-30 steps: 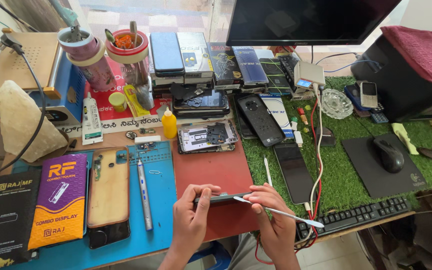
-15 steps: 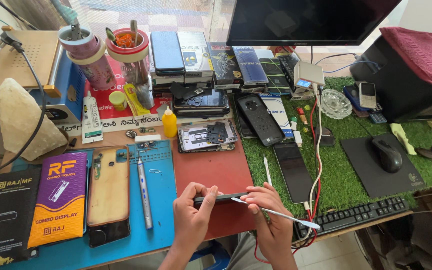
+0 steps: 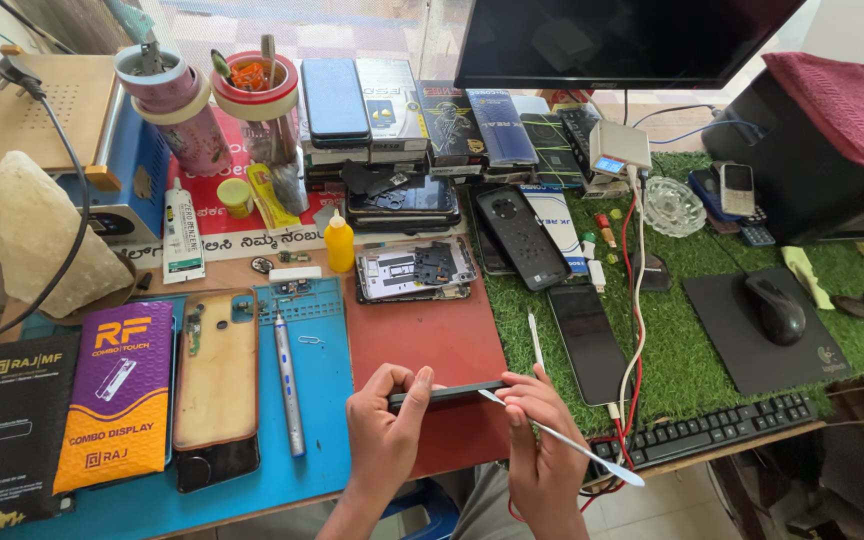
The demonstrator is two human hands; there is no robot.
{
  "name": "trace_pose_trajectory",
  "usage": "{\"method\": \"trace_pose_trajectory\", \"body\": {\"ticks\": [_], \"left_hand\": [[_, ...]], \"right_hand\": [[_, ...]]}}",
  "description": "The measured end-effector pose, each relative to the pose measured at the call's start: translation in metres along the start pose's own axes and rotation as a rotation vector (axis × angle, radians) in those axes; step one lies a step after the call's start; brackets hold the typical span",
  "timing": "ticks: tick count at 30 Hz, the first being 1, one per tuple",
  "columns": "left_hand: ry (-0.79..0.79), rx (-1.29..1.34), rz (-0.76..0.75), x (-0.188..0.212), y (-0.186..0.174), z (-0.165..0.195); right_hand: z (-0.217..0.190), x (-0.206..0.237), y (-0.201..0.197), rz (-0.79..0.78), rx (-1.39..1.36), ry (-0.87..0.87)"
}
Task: The person disassembles a smartphone at a repair workbench, prying the back cover off with a spudger and lifting out the battery. They then hold the phone frame and use the spudger to work on a small flex component inside the device.
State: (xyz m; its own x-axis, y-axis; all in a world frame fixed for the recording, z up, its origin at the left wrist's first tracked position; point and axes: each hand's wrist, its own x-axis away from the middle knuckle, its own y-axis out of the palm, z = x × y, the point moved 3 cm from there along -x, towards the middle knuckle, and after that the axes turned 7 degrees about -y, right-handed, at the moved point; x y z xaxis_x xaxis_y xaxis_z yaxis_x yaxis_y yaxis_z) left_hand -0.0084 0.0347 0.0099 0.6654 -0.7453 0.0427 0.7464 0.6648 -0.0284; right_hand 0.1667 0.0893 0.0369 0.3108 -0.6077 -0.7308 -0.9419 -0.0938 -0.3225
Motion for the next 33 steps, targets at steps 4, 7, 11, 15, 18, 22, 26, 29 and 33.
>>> {"method": "trace_pose_trajectory", "body": {"ticks": [4, 7, 11, 15, 18, 22, 26, 29, 33], "left_hand": [[0.026, 0.005, 0.006, 0.001, 0.001, -0.002], [0.022, 0.008, 0.010, 0.000, 0.001, -0.003], [0.025, -0.013, 0.016, 0.000, 0.000, -0.004], [0.077, 0.022, -0.003, 0.001, -0.001, -0.004], [0.033, -0.002, 0.006, 0.000, -0.002, -0.006], [0.036, -0.005, 0.009, 0.000, -0.002, -0.008], [0.030, 0.013, 0.003, -0.001, -0.002, -0.011], [0.045, -0.009, 0.011, 0.000, -0.003, -0.012], [0.063, 0.005, 0.012, 0.000, -0.004, -0.012]], "right_hand": [[-0.002, 0.007, 0.002, 0.042, 0.050, -0.025], [-0.001, 0.010, 0.005, 0.082, 0.045, -0.037], [0.002, 0.016, 0.004, 0.110, -0.001, -0.009], [0.004, 0.021, 0.005, 0.109, 0.037, -0.009], [0.009, 0.021, 0.003, 0.184, 0.073, 0.011], [0.011, 0.022, 0.001, 0.185, 0.053, 0.029], [0.017, 0.023, 0.002, 0.240, 0.026, 0.035], [0.029, 0.022, -0.001, 0.251, 0.089, 0.105], [0.042, 0.029, 0.001, 0.307, -0.056, 0.175]]}}
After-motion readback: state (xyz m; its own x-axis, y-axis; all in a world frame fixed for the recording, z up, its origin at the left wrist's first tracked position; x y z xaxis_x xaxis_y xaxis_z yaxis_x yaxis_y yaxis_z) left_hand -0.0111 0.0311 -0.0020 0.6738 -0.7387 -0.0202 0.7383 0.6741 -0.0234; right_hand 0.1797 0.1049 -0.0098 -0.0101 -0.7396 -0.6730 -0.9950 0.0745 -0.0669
